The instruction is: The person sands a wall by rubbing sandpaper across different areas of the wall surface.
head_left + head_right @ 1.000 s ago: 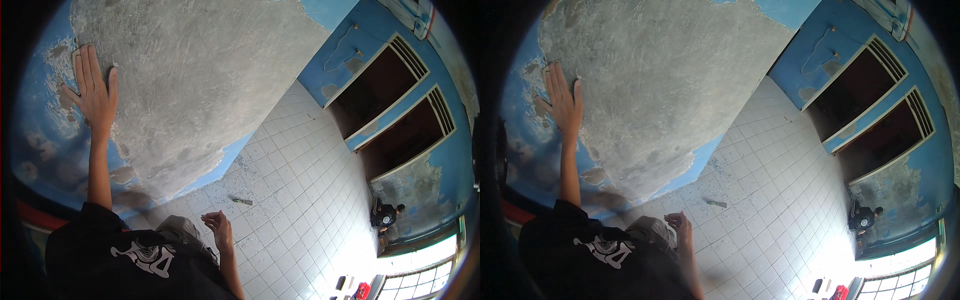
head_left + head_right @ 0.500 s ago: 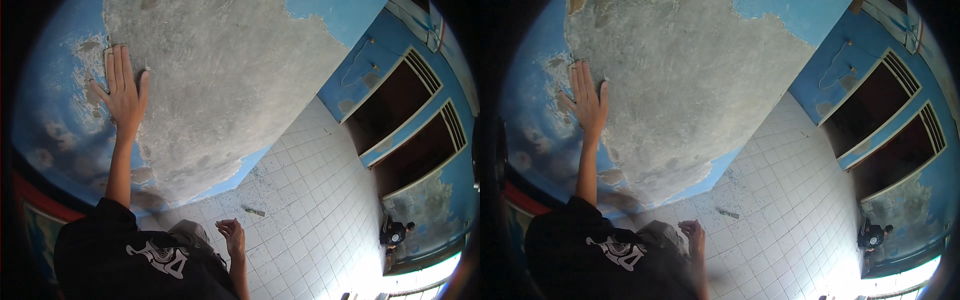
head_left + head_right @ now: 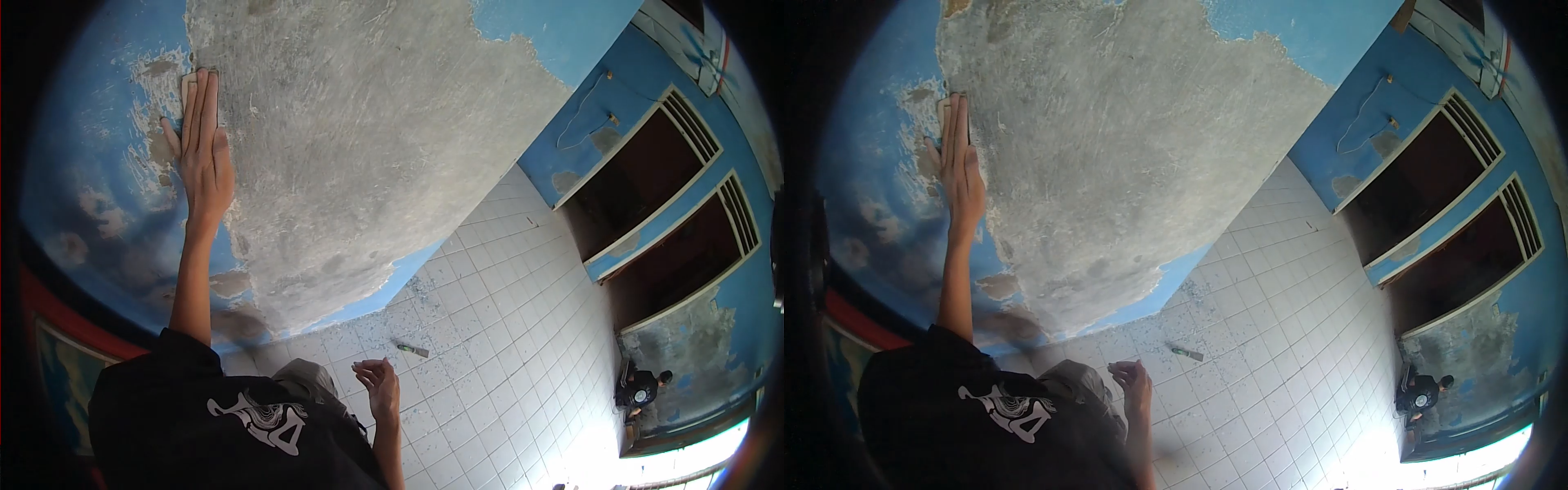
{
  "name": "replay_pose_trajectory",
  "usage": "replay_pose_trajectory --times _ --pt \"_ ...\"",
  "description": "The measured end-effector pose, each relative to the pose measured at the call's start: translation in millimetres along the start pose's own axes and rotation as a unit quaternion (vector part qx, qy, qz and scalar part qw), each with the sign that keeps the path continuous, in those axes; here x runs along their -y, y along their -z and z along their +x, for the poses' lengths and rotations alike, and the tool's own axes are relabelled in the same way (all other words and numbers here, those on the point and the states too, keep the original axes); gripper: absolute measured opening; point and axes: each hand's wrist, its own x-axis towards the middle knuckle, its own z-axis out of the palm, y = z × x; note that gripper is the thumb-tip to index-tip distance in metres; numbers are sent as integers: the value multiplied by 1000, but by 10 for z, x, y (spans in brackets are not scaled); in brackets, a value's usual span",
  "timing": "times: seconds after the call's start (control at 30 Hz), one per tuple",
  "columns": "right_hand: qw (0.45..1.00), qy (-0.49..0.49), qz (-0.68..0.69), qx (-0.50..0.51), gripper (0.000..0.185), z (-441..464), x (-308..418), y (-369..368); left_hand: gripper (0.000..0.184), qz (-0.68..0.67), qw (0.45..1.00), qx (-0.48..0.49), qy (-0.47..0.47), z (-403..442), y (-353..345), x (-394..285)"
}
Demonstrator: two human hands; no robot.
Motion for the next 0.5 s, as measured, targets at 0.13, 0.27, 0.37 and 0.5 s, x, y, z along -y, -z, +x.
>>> replay_pose_trajectory --times 0.13,0.27,0.37,0.5 --pt "1000 4 -9 2 43 -24 43 -32 49 48 999 1 -12 37 117 -18" --pt "1000 -2 -10 -8 43 -7 19 1 47 74 997 -8 -22 120 286 -73" --pt "1000 3 -23 -4 42 -35 43 5 48 143 989 -1 -25 181 361 -176" --pt "998 -3 -64 -17 39 -27 27 -3 56 77 997 28 10 230 399 -171"
